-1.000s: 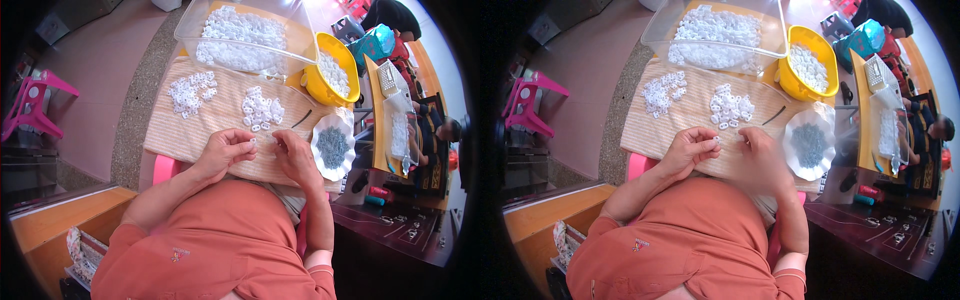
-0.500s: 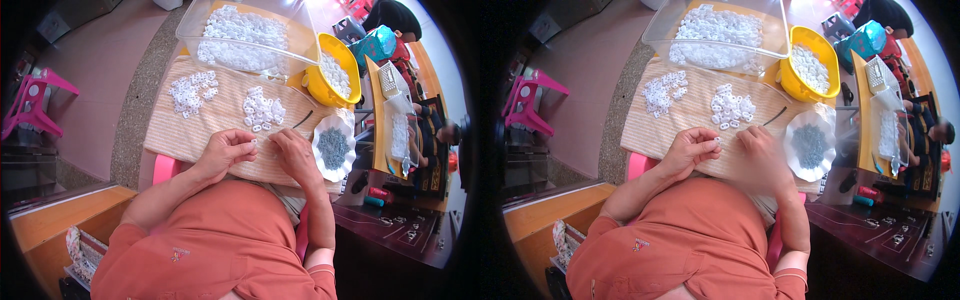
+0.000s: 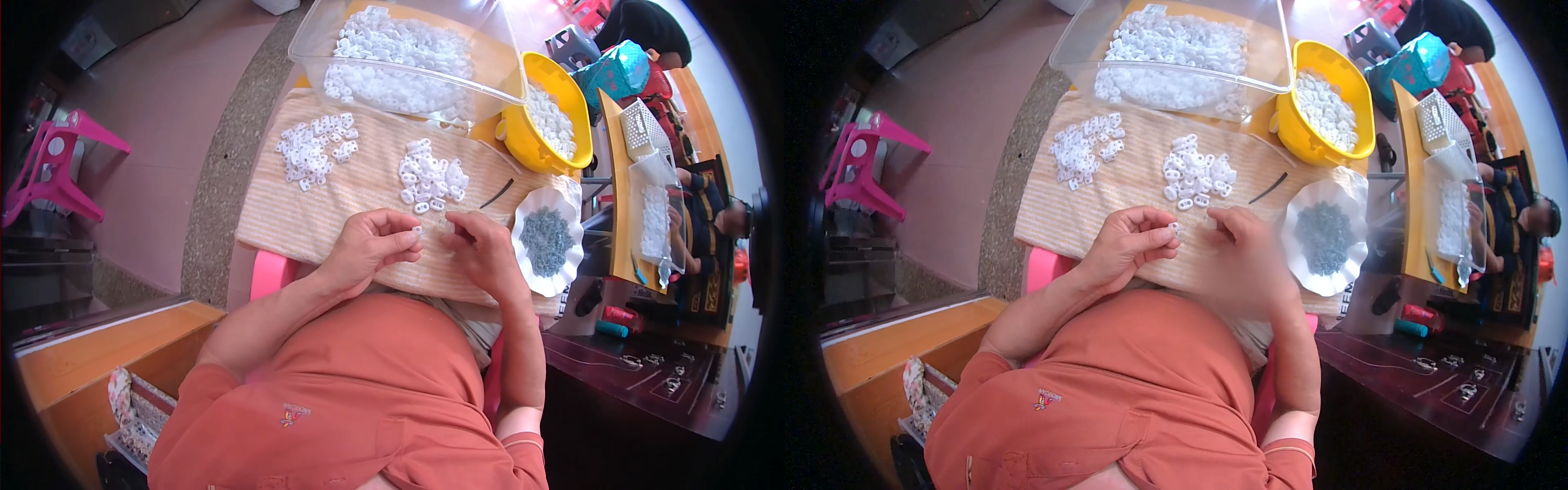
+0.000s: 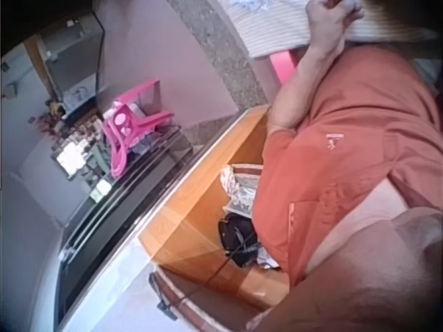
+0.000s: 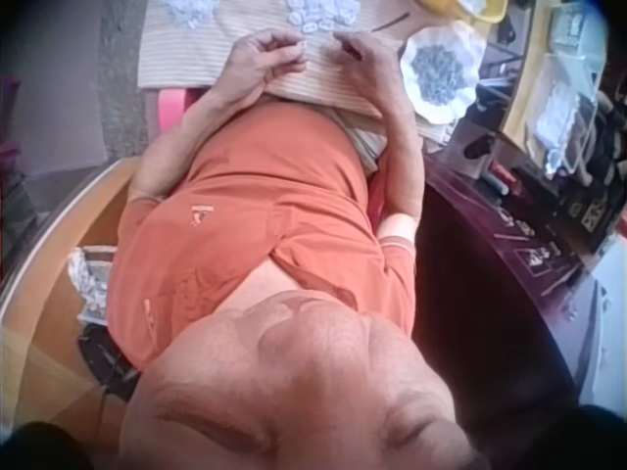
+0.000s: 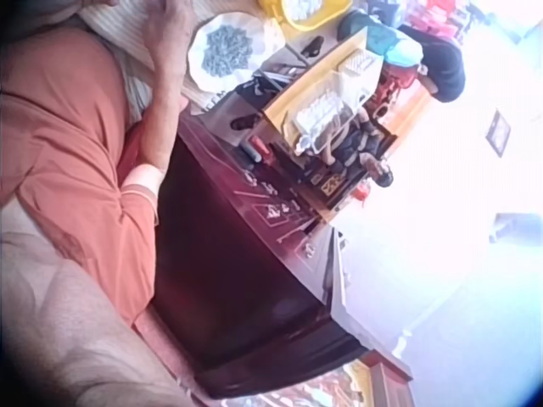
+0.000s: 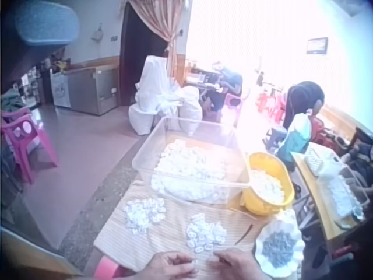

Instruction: Assembling small white plastic components by hand in a workshop setting.

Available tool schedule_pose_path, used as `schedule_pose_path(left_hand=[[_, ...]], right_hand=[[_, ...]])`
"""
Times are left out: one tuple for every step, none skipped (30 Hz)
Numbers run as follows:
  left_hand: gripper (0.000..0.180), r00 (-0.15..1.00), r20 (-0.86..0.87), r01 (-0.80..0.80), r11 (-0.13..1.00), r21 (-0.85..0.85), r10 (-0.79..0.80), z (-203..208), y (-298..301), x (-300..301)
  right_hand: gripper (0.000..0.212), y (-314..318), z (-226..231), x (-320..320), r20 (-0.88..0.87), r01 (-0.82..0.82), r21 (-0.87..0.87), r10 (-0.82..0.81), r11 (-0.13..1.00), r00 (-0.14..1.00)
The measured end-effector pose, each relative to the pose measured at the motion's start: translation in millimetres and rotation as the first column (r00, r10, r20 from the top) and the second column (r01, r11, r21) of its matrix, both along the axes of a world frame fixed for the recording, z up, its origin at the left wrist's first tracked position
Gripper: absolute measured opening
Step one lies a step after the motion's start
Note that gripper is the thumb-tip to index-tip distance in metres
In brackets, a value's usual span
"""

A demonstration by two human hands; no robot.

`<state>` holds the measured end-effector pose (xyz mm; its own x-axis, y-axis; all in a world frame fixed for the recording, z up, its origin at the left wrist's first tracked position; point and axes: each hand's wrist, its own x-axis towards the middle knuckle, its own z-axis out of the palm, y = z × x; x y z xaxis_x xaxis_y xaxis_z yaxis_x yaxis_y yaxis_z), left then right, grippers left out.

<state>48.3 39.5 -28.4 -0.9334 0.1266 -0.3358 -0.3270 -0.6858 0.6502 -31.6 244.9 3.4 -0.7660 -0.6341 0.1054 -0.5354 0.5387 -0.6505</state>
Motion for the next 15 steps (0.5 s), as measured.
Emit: schedule_pose_path(left_hand=[[0.017,1.000,-0.003,0.007,1.000,-0.009,-0.007,0.4,0.0,0.1],[0.017,1.000,0.000,0.006,1.000,-0.009,-0.006,1.0,0.1,0.4],[0.017,1.000,-0.002,0.008,1.000,-0.016,-0.008,1.9,0.0,0.4],[0.018,1.000,-0.005,0.009,1.000,-0.024,-0.009,2.2,0.0,0.4],[0.018,1.000,-0.003,0.008,1.000,-0.025,-0.008,1.5,0.1,0.6],[0.018,1.000,-0.002,0.008,1.000,-0.024,-0.008,0.5,0.2,0.3],[0.018,1.000,-0.002,0.007,1.000,-0.024,-0.008,0.1,0.4,0.0],[0.018,1.000,-0.001,0.006,1.000,-0.026,-0.006,0.6,0.5,-0.3],[0.018,1.000,-0.001,0.012,1.000,-0.029,-0.012,1.3,0.6,-0.1],[0.018,1.000,-0.001,0.017,0.999,-0.033,-0.017,1.8,0.6,0.0],[0.018,1.000,0.002,0.016,0.999,-0.035,-0.016,2.0,0.6,0.0],[0.018,1.000,-0.003,0.018,0.999,-0.035,-0.018,1.9,0.8,-0.1],[0.018,1.000,-0.009,0.019,0.999,-0.034,-0.020,1.9,0.9,-0.2],[0.018,1.000,-0.007,0.019,0.999,-0.036,-0.019,2.1,1.0,-0.2],[0.018,1.000,-0.011,0.018,0.999,-0.037,-0.019,2.4,1.1,-0.1]], right_hand=[[0.031,1.4,-2.3,1.1,0.117,0.052,-0.066,-0.043,0.996,0.992],[0.031,1.4,-3.5,3.4,0.120,0.050,-0.066,-0.042,0.997,0.992],[0.032,0.6,-4.4,6.4,0.201,0.099,-0.114,-0.074,0.989,0.977],[0.032,-0.1,-5.2,9.0,0.282,0.150,-0.158,-0.101,0.976,0.954],[0.032,-0.2,-7.8,10.8,0.284,0.149,-0.158,-0.099,0.976,0.954],[0.031,-0.1,-12.1,12.0,0.361,0.169,-0.212,-0.083,0.963,0.929],[0.030,-0.1,-16.1,13.1,0.435,0.193,-0.263,-0.062,0.945,0.898],[0.030,-0.5,-19.3,14.2,0.436,0.192,-0.264,-0.060,0.945,0.898],[0.030,-1.1,-22.6,15.8,0.463,0.206,-0.296,-0.049,0.933,0.885],[0.030,-2.1,-24.9,17.0,0.489,0.221,-0.327,-0.036,0.919,0.872],[0.030,-3.4,-26.3,17.8,0.491,0.221,-0.329,-0.034,0.918,0.871],[0.030,-4.7,-27.7,18.5,0.514,0.226,-0.368,-0.005,0.902,0.858],[0.030,-5.9,-28.8,19.3,0.536,0.231,-0.406,0.025,0.884,0.844],[0.030,-7.2,-29.8,20.4,0.537,0.231,-0.407,0.027,0.883,0.843],[0.031,-8.4,-30.6,21.5,0.562,0.252,-0.441,0.046,0.861,0.826]])
